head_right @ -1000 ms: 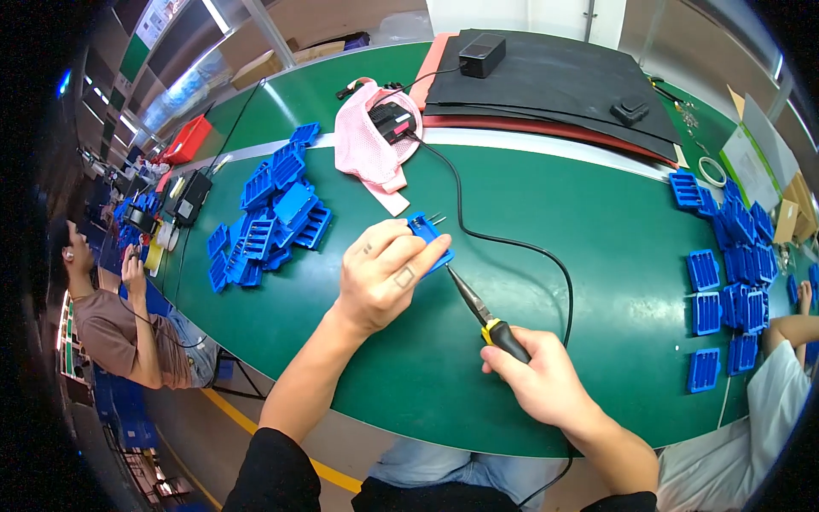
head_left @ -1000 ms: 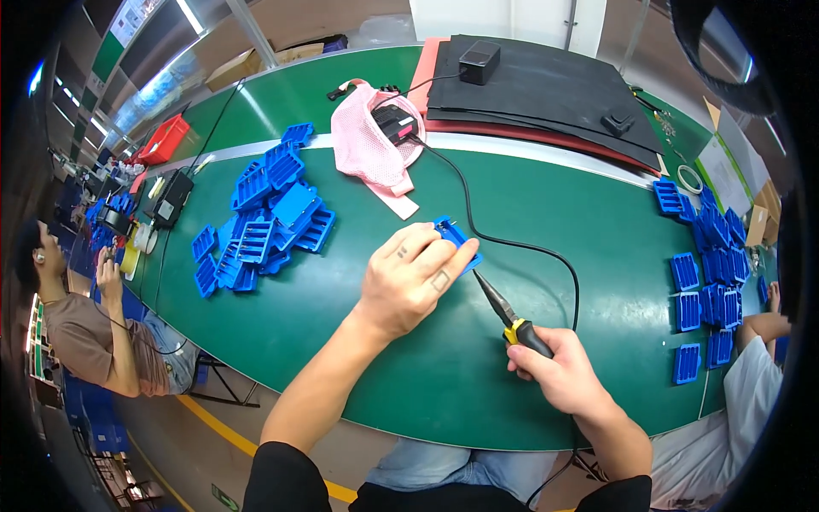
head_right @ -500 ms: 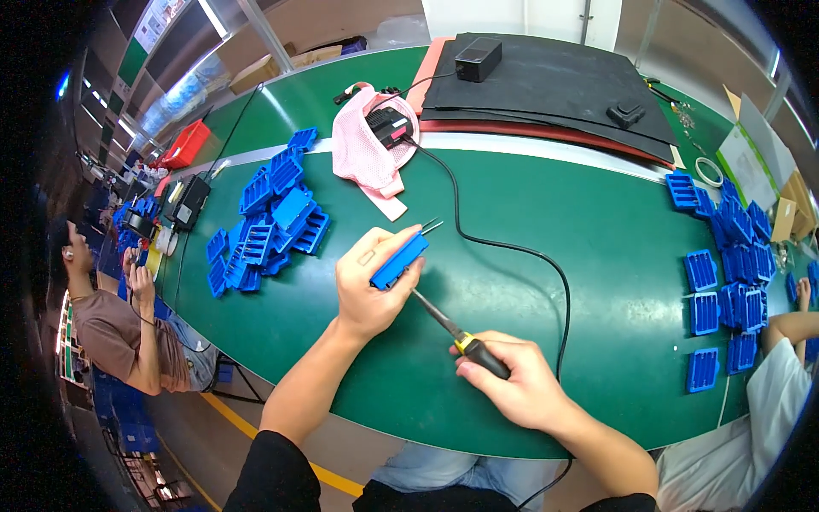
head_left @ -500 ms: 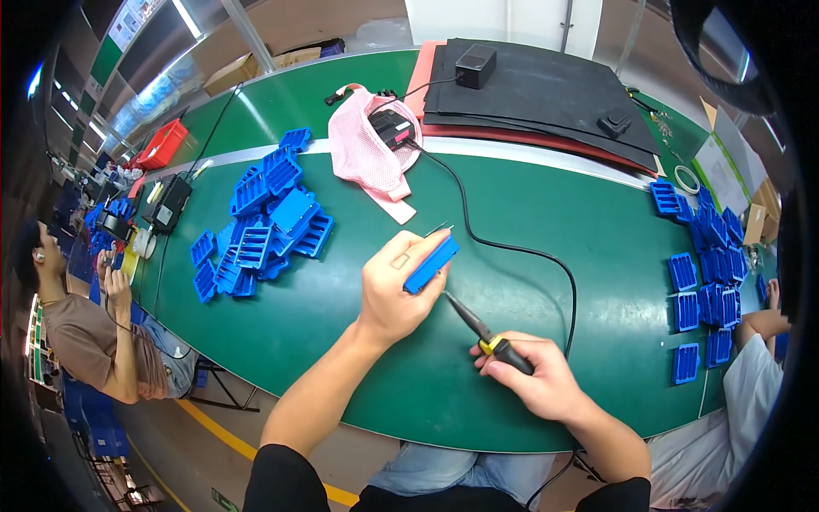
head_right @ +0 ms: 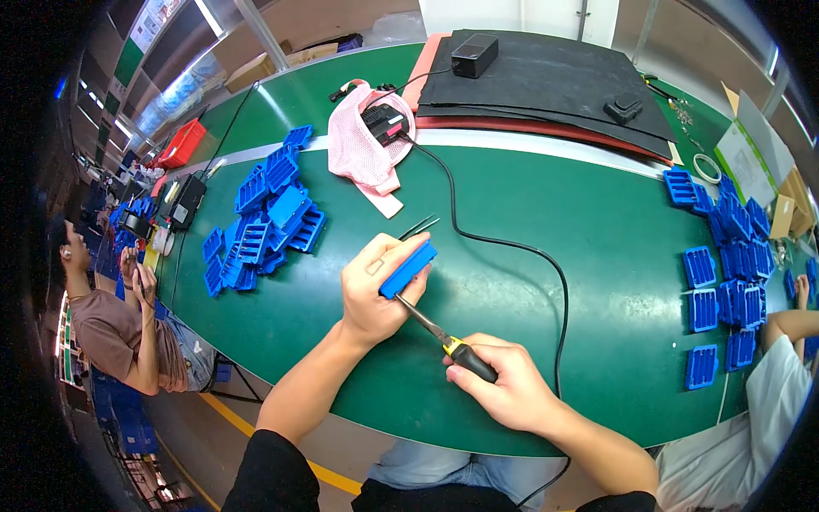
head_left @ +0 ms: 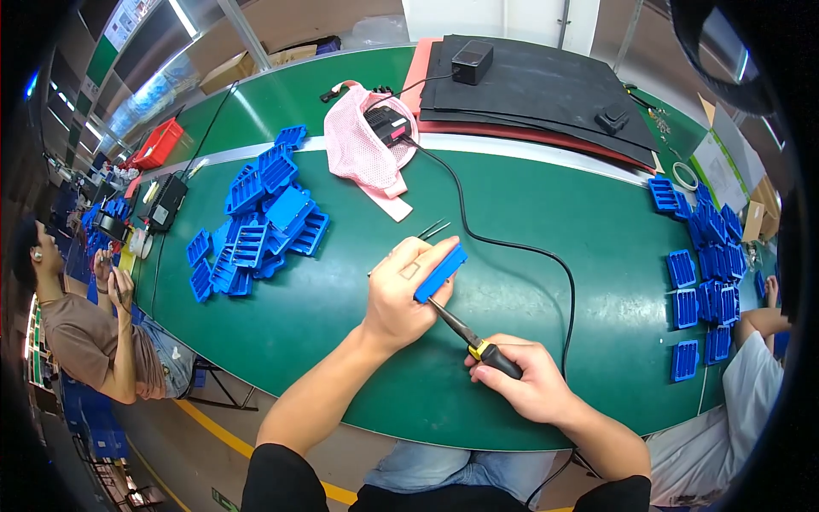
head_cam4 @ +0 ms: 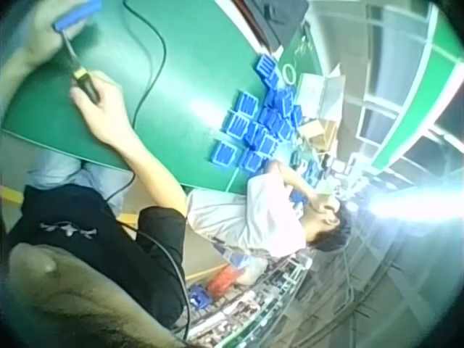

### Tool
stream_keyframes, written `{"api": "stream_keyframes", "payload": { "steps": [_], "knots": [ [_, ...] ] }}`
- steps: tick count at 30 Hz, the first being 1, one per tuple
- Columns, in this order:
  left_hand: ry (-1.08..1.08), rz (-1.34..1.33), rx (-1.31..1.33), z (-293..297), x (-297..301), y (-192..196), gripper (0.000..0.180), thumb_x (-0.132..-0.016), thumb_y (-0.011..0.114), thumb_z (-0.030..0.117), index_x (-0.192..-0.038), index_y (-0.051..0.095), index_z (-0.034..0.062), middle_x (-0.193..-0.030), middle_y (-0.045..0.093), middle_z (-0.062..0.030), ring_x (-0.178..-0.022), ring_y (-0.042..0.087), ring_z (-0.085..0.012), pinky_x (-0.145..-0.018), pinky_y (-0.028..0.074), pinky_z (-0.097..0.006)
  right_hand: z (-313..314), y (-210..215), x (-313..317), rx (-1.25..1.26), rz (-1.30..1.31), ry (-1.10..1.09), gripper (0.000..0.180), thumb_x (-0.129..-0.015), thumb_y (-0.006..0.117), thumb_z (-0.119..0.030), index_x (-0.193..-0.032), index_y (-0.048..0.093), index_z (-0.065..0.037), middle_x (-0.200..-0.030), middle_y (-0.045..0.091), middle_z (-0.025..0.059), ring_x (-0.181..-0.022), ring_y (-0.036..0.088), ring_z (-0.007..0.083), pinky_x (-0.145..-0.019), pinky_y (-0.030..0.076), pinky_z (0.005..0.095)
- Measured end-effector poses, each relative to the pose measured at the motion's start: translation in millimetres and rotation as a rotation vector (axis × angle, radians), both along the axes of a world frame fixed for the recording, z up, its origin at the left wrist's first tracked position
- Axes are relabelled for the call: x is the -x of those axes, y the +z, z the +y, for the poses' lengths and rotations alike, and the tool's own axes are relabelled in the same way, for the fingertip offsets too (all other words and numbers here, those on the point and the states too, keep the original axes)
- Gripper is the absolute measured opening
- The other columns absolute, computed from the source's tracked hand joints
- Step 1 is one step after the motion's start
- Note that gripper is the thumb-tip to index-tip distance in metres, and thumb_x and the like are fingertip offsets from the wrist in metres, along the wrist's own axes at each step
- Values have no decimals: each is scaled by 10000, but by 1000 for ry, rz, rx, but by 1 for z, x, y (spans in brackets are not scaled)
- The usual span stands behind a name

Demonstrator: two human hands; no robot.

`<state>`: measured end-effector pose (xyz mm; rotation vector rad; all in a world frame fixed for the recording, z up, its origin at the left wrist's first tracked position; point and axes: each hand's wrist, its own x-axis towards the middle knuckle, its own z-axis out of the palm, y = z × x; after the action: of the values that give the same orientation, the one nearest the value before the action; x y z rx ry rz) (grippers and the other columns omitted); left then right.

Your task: Assembling small blue plastic components using needle-nose pliers at a factory workbench.

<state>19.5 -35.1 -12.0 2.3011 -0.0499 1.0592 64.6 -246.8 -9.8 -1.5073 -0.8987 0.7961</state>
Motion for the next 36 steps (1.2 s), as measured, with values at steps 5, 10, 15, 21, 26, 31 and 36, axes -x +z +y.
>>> {"api": "stream_keyframes", "payload": {
  "steps": [5, 10, 15, 21, 26, 31, 36],
  "knots": [
    [-8, 7, -3, 1, -1, -1, 395, -687, 701, -42, -1077, 659, 7, -800, 615, -117, -630, 617, -200, -569, 476, -275, 0, 7, -1, 67, -4, 21, 114, -860, 606, -66, -853, 639, 43, -908, 630, 94, -804, 604, 164, -734, 476, 283],
    [-13, 1, -9, 1, -1, 0, 403, -684, 695, -45, -1082, 657, 10, -797, 617, -117, -625, 612, -203, -571, 475, -279, 0, 5, -1, 77, -19, 22, 112, -860, 605, -78, -836, 635, 27, -886, 616, 91, -793, 589, 165, -727, 463, 284],
    [-35, 45, 11, 0, 1, 2, 382, -681, 762, 26, -1052, 673, 20, -769, 612, -102, -635, 600, -208, -557, 463, -287, 1, 4, 0, 27, -45, 33, 136, -869, 622, -92, -798, 614, 23, -786, 553, 92, -681, 534, 176, -627, 423, 299],
    [-74, -38, -128, 8, -3, 3, 379, -669, 797, 99, -1029, 689, 51, -762, 617, -72, -653, 591, -214, -579, 466, -306, 0, 6, -1, 32, -13, 47, 143, -869, 618, -84, -776, 597, 23, -767, 537, 92, -668, 527, 182, -622, 417, 303],
    [-138, -64, -125, 11, -5, 3, 380, -661, 801, 114, -1019, 689, 52, -770, 630, -73, -650, 591, -211, -585, 473, -306, -1, 4, -1, 27, -23, 56, 140, -868, 616, -74, -773, 589, 26, -768, 533, 94, -667, 526, 181, -622, 416, 303],
    [-136, -67, -131, 12, -6, 4, 382, -660, 801, 115, -1019, 687, 52, -772, 637, -73, -648, 592, -214, -586, 476, -306, 0, 4, 3, 17, -38, 38, 129, -867, 612, -60, -779, 580, 30, -770, 532, 97, -662, 527, 186, -612, 418, 309],
    [-150, -66, -134, 14, -4, 5, 375, -653, 799, 107, -1007, 691, 50, -765, 632, -62, -649, 593, -212, -584, 475, -305, -1, 6, 11, 49, -76, -6, 137, -865, 613, -61, -782, 567, 38, -762, 530, 98, -637, 525, 194, -594, 416, 311]
  ]
}}
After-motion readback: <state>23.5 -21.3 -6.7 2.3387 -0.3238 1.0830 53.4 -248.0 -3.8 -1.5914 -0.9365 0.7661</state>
